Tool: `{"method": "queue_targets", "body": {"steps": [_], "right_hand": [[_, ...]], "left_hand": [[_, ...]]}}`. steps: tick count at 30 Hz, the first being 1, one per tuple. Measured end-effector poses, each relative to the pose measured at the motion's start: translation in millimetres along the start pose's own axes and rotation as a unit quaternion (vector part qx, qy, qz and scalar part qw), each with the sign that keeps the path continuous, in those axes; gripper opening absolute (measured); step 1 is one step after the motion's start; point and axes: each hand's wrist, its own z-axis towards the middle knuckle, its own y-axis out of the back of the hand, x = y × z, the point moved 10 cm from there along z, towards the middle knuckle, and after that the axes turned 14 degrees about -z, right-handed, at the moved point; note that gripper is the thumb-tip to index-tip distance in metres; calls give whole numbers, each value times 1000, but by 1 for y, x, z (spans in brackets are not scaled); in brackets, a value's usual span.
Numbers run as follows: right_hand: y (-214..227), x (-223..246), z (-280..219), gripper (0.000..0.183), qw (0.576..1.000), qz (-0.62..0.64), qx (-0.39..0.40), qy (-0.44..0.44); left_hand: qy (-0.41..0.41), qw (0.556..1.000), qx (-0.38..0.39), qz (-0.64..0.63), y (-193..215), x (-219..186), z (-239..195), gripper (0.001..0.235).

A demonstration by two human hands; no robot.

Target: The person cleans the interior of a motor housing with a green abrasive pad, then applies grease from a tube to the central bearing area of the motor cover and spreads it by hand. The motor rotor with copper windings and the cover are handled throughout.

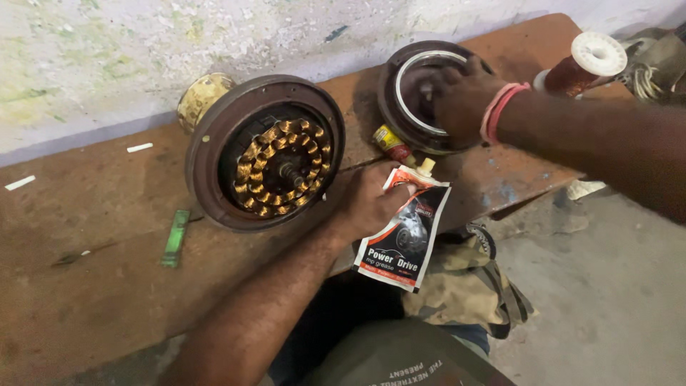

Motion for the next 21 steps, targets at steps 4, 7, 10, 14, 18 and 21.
{"method": "queue_targets", "body": {"steps": [4, 7, 10, 14, 18, 21], "right_hand": [[20, 14, -2, 37, 996, -5, 26, 82], [31, 17, -5, 37, 993, -10, 14, 119], [48, 19, -12, 38, 990, -9, -49, 134], [47, -21, -26, 38, 999, -4, -16, 34], [40, -91, -80, 52, 929, 310, -82, -186], [65, -45, -99, 76, 842, 449, -298, -30]], "left_hand": [[21, 999, -7, -27, -1, 1, 0, 28], [27, 999, -12, -27, -1, -5, 0, 26], [27, 999, -5, 24, 1, -14, 0, 28], [70, 996, -36, 29, 7, -15, 0, 29], [26, 976, -135, 170, 25, -32, -9, 24], [5, 953, -188, 236, 31, -37, -14, 30]]}}
